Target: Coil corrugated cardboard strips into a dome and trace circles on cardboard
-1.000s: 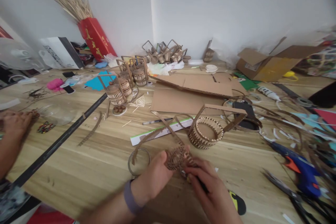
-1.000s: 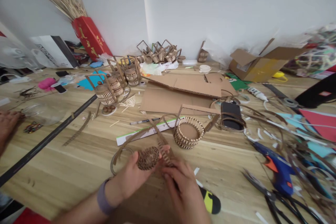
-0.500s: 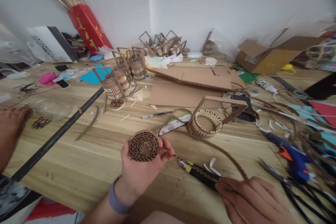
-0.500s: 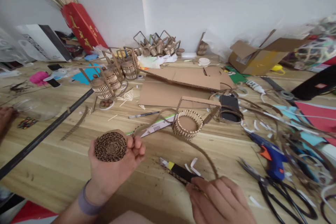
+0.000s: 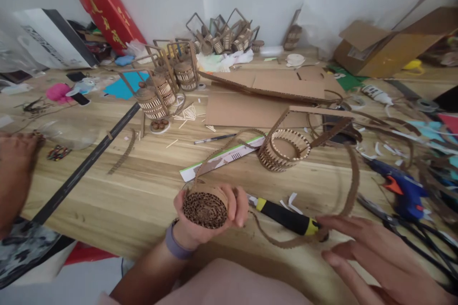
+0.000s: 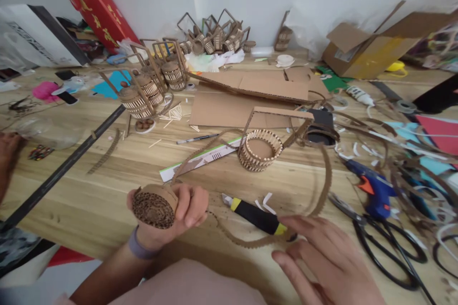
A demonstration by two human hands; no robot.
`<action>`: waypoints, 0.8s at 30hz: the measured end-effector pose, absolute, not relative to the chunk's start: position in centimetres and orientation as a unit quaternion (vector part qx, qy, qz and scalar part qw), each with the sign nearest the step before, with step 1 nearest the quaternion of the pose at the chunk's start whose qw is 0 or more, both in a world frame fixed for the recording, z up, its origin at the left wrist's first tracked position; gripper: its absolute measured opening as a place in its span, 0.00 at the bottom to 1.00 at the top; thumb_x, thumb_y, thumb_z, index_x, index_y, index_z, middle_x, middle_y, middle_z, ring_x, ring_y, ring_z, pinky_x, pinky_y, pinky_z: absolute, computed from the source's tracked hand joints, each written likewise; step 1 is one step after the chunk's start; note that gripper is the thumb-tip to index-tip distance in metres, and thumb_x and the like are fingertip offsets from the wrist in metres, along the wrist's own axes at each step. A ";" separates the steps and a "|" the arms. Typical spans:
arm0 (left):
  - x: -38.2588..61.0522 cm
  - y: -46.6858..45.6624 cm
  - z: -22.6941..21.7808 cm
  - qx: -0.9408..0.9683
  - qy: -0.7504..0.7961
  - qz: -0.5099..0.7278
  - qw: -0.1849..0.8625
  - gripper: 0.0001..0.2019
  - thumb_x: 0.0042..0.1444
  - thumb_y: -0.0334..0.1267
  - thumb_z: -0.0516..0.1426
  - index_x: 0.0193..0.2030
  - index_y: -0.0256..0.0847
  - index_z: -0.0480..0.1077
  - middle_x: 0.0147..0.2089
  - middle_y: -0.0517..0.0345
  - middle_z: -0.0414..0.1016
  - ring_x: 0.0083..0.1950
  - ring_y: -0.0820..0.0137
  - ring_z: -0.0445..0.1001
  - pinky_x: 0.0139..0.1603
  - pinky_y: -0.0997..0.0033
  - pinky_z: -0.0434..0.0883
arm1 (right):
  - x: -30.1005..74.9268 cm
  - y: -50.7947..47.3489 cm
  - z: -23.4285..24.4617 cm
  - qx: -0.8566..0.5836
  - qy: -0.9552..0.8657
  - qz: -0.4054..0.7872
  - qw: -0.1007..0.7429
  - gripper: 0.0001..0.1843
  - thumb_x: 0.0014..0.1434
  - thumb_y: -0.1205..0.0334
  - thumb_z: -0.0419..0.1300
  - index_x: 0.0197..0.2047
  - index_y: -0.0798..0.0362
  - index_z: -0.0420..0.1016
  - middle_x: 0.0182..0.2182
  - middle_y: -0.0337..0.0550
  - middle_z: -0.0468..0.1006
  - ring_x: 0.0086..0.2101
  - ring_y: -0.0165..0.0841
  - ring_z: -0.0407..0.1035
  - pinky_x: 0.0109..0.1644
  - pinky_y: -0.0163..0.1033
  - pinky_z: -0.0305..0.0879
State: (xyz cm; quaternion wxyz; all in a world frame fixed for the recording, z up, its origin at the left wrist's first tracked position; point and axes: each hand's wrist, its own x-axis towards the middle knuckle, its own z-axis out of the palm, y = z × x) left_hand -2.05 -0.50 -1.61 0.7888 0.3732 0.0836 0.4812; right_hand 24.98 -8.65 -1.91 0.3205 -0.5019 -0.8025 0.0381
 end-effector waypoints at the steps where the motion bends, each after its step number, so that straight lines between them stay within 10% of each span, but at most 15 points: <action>1: -1.8 -0.6 -1.6 0.389 0.101 0.479 0.780 0.35 0.47 0.76 0.50 0.21 0.40 0.67 0.25 0.55 0.65 0.25 0.71 0.57 0.29 0.69 0.60 | 23.6 -8.4 -1.2 -0.514 -0.786 0.044 0.340 0.09 0.65 0.54 0.58 0.34 0.43 0.77 0.43 0.44 0.83 0.43 0.44 0.76 0.45 0.49 0.68; 5: -1.0 -1.0 -1.7 0.396 0.126 0.475 0.776 0.35 0.46 0.74 0.53 0.24 0.38 0.73 0.42 0.44 0.76 0.27 0.70 0.62 0.32 0.65 0.61 | 18.3 -6.8 0.3 -0.518 -0.763 0.114 0.369 0.08 0.65 0.57 0.60 0.47 0.44 0.77 0.42 0.45 0.82 0.43 0.40 0.77 0.42 0.43 0.73; 9: -1.1 -1.2 -2.2 0.386 0.137 0.478 0.777 0.37 0.45 0.75 0.53 0.34 0.37 0.77 0.27 0.52 0.71 0.28 0.65 0.63 0.38 0.62 0.65 | 15.6 -5.2 -0.1 -0.518 -0.718 0.224 0.406 0.09 0.65 0.59 0.60 0.45 0.47 0.80 0.41 0.47 0.81 0.41 0.37 0.78 0.42 0.40 0.75; 12: -1.7 -1.3 -2.3 0.449 0.166 0.428 0.767 0.36 0.45 0.76 0.52 0.30 0.39 0.75 0.40 0.44 0.75 0.42 0.53 0.72 0.55 0.54 0.66 | 15.0 -4.8 -0.4 -0.513 -0.687 0.298 0.418 0.10 0.63 0.60 0.61 0.46 0.47 0.80 0.41 0.47 0.80 0.43 0.37 0.77 0.45 0.40 0.74; 16: -1.9 -1.3 -1.9 0.509 0.179 0.390 0.746 0.34 0.52 0.74 0.49 0.31 0.42 0.75 0.60 0.43 0.69 0.71 0.44 0.54 0.71 0.51 0.50 | 14.8 -4.6 -0.5 -0.510 -0.660 0.362 0.417 0.08 0.59 0.64 0.61 0.38 0.46 0.83 0.40 0.46 0.78 0.45 0.38 0.74 0.45 0.40 0.73; 24: -1.7 -0.8 -0.3 0.563 0.218 0.322 0.729 0.37 0.52 0.74 0.51 0.41 0.38 0.77 0.67 0.46 0.62 0.75 0.48 0.49 0.69 0.51 0.49 | 15.7 -4.0 -1.9 -0.533 -0.572 0.471 0.408 0.04 0.54 0.60 0.62 0.29 0.49 0.78 0.35 0.45 0.82 0.39 0.39 0.76 0.39 0.41 0.72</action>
